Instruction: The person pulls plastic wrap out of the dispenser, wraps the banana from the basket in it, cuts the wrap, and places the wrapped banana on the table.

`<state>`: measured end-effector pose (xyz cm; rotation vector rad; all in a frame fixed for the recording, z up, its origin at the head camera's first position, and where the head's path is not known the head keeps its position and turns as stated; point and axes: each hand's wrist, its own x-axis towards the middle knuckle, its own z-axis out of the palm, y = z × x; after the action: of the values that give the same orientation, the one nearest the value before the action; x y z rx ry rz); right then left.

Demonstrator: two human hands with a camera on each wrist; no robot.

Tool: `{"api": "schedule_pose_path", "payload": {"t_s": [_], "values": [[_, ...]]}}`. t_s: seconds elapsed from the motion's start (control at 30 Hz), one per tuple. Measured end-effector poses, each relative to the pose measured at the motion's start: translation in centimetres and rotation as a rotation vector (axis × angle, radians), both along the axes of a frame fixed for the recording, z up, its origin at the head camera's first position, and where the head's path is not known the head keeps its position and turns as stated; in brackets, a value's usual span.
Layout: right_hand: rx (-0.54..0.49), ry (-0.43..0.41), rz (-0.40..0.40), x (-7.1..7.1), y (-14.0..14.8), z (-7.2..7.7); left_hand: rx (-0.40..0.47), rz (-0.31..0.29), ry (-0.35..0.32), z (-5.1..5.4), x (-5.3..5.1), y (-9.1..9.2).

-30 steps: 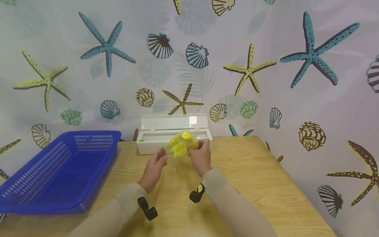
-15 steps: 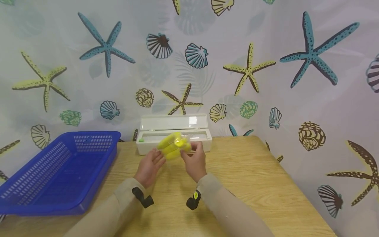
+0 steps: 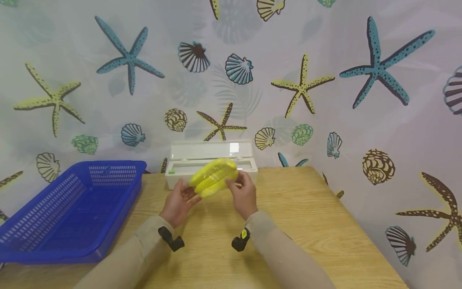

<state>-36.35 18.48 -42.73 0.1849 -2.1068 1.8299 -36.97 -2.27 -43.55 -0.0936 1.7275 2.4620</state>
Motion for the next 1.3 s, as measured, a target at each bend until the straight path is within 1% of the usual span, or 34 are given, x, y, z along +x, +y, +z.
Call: {"api": "schedule_pose_path", "payload": {"t_s": [0.17, 0.23, 0.3, 0.37, 0.47, 0.53, 0.6, 0.7, 0.8, 0.9, 0.97, 1.0, 1.03, 1.1, 1.17, 1.23, 1.27, 1.3], "values": [[0.022, -0.025, 0.077, 0.0, -0.2, 0.1, -0.002, -0.07, -0.017, -0.1, -0.1, 0.0], [0.02, -0.032, 0.104, -0.1, -0.2, 0.1, 0.014, -0.092, -0.016, -0.1, -0.1, -0.1], [0.007, -0.044, 0.114, -0.1, -0.1, 0.2, 0.026, -0.102, -0.008, -0.1, 0.0, -0.2], [0.002, -0.063, 0.137, -0.2, 0.0, 0.3, 0.024, -0.131, 0.012, -0.1, 0.0, -0.3], [0.011, -0.091, 0.171, -0.4, 0.3, 0.4, 0.017, -0.191, 0.031, -0.2, 0.1, -0.5], [0.02, -0.109, 0.194, -0.6, 0.5, 0.3, 0.031, -0.233, 0.042, -0.3, 0.1, -0.6], [0.028, -0.122, 0.217, -0.7, 0.7, 0.2, 0.052, -0.27, 0.047, -0.5, 0.1, -0.7], [0.041, -0.144, 0.25, -0.9, 1.0, -0.1, 0.091, -0.339, 0.072, -0.9, 0.2, -0.9], [0.055, -0.164, 0.284, -0.9, 1.3, -0.2, 0.123, -0.406, 0.077, -1.2, 0.4, -1.1], [0.077, -0.189, 0.311, -0.8, 1.4, -0.3, 0.14, -0.464, 0.053, -1.5, 0.5, -1.2], [0.087, -0.213, 0.317, -0.8, 1.4, -0.3, 0.12, -0.483, 0.038, -1.5, 0.6, -1.3], [0.093, -0.219, 0.315, -0.7, 1.4, -0.4, 0.103, -0.489, 0.03, -1.4, 0.5, -1.3], [0.092, -0.229, 0.307, -0.8, 1.3, -0.4, 0.08, -0.481, 0.022, -1.2, 0.5, -1.3], [0.085, -0.253, 0.295, -0.7, 1.2, -0.6, -0.003, -0.44, 0.033, -0.7, 0.4, -1.4], [0.085, -0.273, 0.295, -0.7, 1.0, -0.7, -0.114, -0.377, 0.084, 0.0, 0.1, -1.5], [0.09, -0.294, 0.3, -0.6, 0.7, -0.9, -0.221, -0.316, 0.158, 0.9, -0.2, -1.6], [0.094, -0.304, 0.306, -0.6, 0.6, -1.0, -0.272, -0.294, 0.192, 1.3, -0.3, -1.7], [0.1, -0.307, 0.314, -0.5, 0.4, -1.0, -0.308, -0.284, 0.222, 1.7, -0.3, -1.7]]}}
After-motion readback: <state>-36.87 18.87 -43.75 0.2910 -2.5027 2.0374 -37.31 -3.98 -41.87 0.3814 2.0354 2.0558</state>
